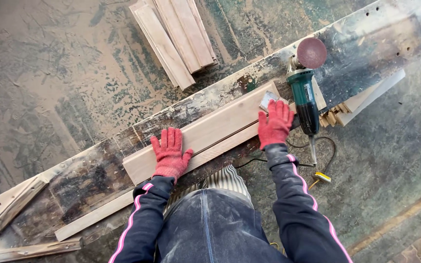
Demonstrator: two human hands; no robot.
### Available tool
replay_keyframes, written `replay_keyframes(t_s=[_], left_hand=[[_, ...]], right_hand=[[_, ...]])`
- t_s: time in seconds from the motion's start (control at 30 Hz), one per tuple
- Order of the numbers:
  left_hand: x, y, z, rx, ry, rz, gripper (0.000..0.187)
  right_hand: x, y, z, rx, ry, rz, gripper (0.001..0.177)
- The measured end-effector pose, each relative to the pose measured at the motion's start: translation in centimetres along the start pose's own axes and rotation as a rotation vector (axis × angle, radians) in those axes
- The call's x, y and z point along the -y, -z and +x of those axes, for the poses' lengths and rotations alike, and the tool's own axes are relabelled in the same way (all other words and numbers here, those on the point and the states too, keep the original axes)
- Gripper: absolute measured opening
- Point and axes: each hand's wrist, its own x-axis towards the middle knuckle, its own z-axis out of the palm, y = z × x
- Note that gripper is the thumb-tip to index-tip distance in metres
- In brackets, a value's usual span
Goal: Using an angle grinder with a sanding disc to smooth the surface of a wooden board on a workbench.
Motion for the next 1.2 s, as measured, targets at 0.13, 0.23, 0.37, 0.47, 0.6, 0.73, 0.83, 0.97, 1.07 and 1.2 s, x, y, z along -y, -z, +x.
replay_keyframes(t_s=[0.13,0.23,0.37,0.47,0.6,0.73,0.83,0.97,1.07,1.2], left_hand=[[2.3,-1.7,2.0,0.006,-0.074,-0.025,0.078],[3.2,-1.9,3.1,0.025,-0.129,-0.027,0.077],[2.3,1.2,2.5,-0.095,-0.111,-0.066,0.077],[1.7,3.6,4.1,0.039,0.045,-0.070,0.078],[3.3,2.2,7.6,0.128,0.071,-0.058,0.088],[3.8,1.4,7.3,0.350,0.130,-0.293,0.064],[5.2,3.3,4.6,0.358,0.153,-0.433,0.052],[12.4,5.6,1.5,0.272,0.241,-0.472,0.064],[12.0,14.9,-6.3,0.234,0.338,-0.867,0.036],[14.8,12.6,-9.1,0.122,0.260,-1.157,0.032]], right_hand=[[9.0,-3.1,-4.5,-0.355,0.473,-0.028,0.059],[14.5,-0.8,-11.9,-0.148,0.742,0.111,0.071],[10.9,-2.6,-5.4,0.143,0.258,0.017,0.051],[2.8,0.1,-4.4,-0.099,0.029,0.058,0.065],[3.6,-2.6,-5.4,-0.171,-0.140,0.191,0.064],[7.4,-1.7,-8.7,-0.114,-0.150,0.330,0.064],[7.7,-2.0,-8.5,-0.104,-0.134,0.316,0.066],[7.5,-2.1,-7.9,-0.129,-0.046,0.235,0.070],[8.3,1.0,-9.5,-0.372,0.104,0.372,0.069],[12.9,3.1,-16.2,-0.488,0.029,0.582,0.067]])
